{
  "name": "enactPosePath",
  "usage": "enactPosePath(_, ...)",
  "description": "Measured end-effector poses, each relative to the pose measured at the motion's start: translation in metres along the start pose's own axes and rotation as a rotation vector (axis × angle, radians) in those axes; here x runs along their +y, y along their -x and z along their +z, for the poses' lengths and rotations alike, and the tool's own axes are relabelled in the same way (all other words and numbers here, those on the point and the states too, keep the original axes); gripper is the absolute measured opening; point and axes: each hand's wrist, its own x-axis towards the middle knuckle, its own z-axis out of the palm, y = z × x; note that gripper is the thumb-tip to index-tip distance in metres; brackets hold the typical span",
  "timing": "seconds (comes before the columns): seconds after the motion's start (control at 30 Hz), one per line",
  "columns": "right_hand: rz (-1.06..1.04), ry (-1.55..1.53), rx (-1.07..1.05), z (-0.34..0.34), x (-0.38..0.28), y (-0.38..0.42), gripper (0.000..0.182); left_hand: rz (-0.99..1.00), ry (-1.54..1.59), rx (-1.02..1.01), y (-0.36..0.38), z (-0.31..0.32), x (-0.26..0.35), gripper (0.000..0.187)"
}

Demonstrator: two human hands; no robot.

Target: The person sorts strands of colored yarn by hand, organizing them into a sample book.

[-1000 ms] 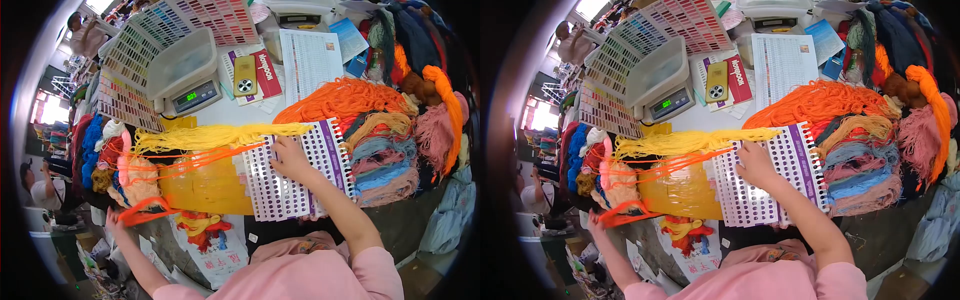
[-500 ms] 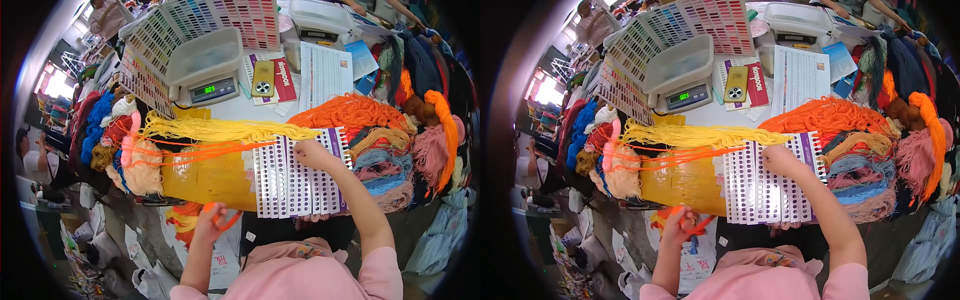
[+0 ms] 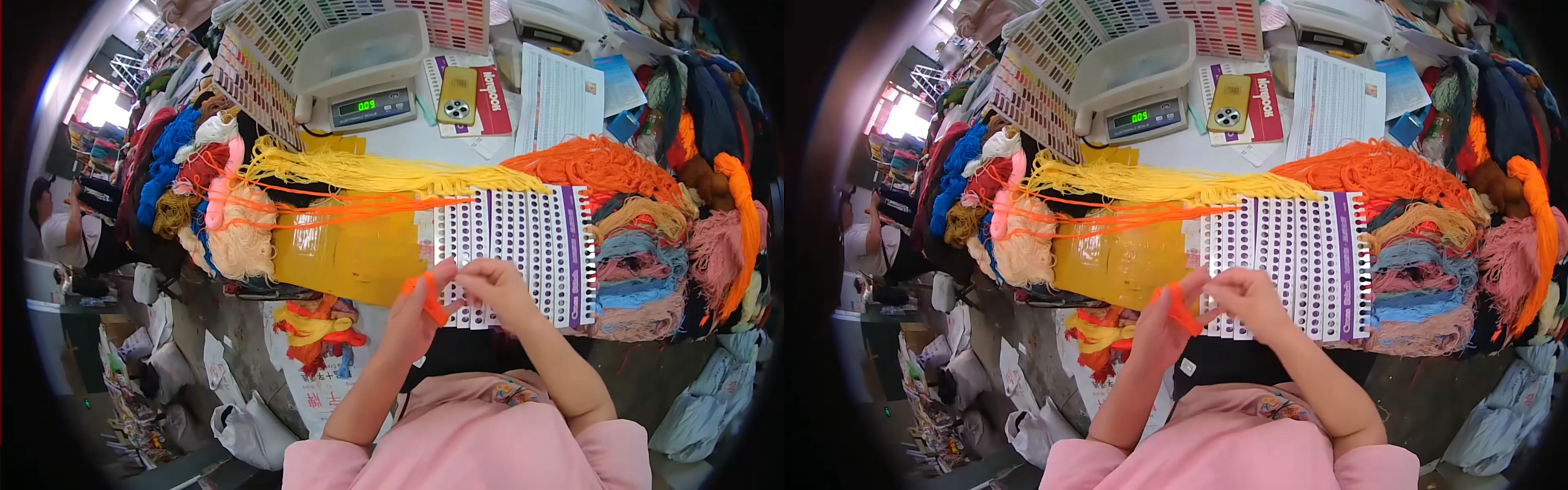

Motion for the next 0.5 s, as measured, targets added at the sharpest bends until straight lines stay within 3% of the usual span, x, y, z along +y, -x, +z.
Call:
enactPosePath(0.1, 0.086, -0.124, -0.148, 0.012, 0.002, 0.008, 0.011, -0.109, -0.060, -0.203, 0.000, -0.006, 0.001, 0.048)
enactPosePath(0.23, 0.123, -0.329, -0.152, 0.006, 0.000, 0.012, 0.010, -0.082, 0.082, -0.103, 0.007, 0.003, 0.006, 0.052)
enactPosePath(0.3, 0.122, -0.276, -0.131, 0.010, -0.003, 0.013, 0.009, -0.089, 0.078, -0.048, 0.008, 0.004, 0.006, 0.052)
enactPosePath(0.4, 0.113, -0.194, -0.121, 0.015, -0.001, 0.015, 0.009, -0.107, -0.040, -0.272, 0.004, -0.006, -0.001, 0.053)
enactPosePath(0.5, 0.089, -0.266, -0.115, 0.014, -0.001, 0.017, 0.008, -0.104, -0.056, -0.193, 0.004, 0.003, -0.001, 0.053)
